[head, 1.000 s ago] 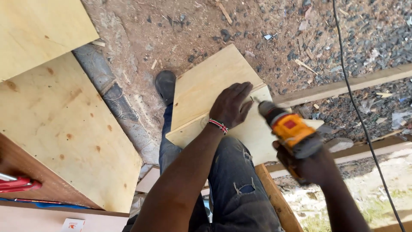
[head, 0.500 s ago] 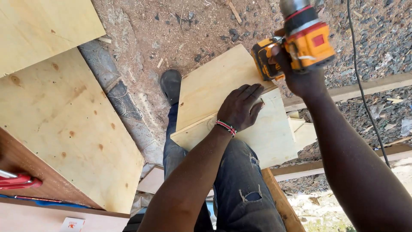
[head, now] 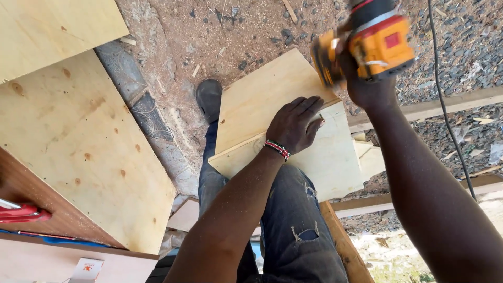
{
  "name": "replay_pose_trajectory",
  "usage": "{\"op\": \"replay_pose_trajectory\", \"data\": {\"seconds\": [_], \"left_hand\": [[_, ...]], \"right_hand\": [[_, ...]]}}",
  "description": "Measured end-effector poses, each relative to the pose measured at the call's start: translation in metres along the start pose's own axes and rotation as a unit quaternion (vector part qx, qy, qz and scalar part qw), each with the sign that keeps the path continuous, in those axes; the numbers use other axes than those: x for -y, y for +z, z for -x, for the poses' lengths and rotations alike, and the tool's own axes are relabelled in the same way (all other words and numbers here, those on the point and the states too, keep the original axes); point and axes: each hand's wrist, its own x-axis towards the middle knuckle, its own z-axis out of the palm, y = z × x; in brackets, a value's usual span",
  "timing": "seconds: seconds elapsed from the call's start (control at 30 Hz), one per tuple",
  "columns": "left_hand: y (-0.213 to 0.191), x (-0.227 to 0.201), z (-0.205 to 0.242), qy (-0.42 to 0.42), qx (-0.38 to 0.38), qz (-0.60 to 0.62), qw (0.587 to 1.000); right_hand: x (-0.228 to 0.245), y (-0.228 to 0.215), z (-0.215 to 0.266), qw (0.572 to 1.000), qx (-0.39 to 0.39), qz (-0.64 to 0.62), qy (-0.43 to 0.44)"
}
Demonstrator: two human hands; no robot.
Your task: Assembling a wooden box by drilling screws into plywood panels.
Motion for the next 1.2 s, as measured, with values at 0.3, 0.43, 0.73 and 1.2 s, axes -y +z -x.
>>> {"op": "replay_pose_trajectory", "data": {"seconds": [0.3, 0.43, 0.73, 1.2], "left_hand": [[-0.001, -0.003, -0.003, -0.005, -0.004, 0.001, 1.000], [0.001, -0.004, -0.001, -0.009, -0.001, 0.001, 1.000], [0.004, -0.002, 0.002, 0.007, -0.008, 0.003, 1.000], [0.040, 0.025, -0.004, 0.006, 0.013, -0.032, 0.999]], "right_hand": [[0.021, -0.011, -0.039, 0.977, 0.047, -0.077, 0.193], [0.024, 0.006, -0.049, 0.973, 0.025, -0.109, 0.202], [0.019, 0.008, -0.019, 0.998, 0.023, -0.003, 0.066], [0.034, 0.007, 0.018, 0.957, -0.124, -0.190, 0.179]]}}
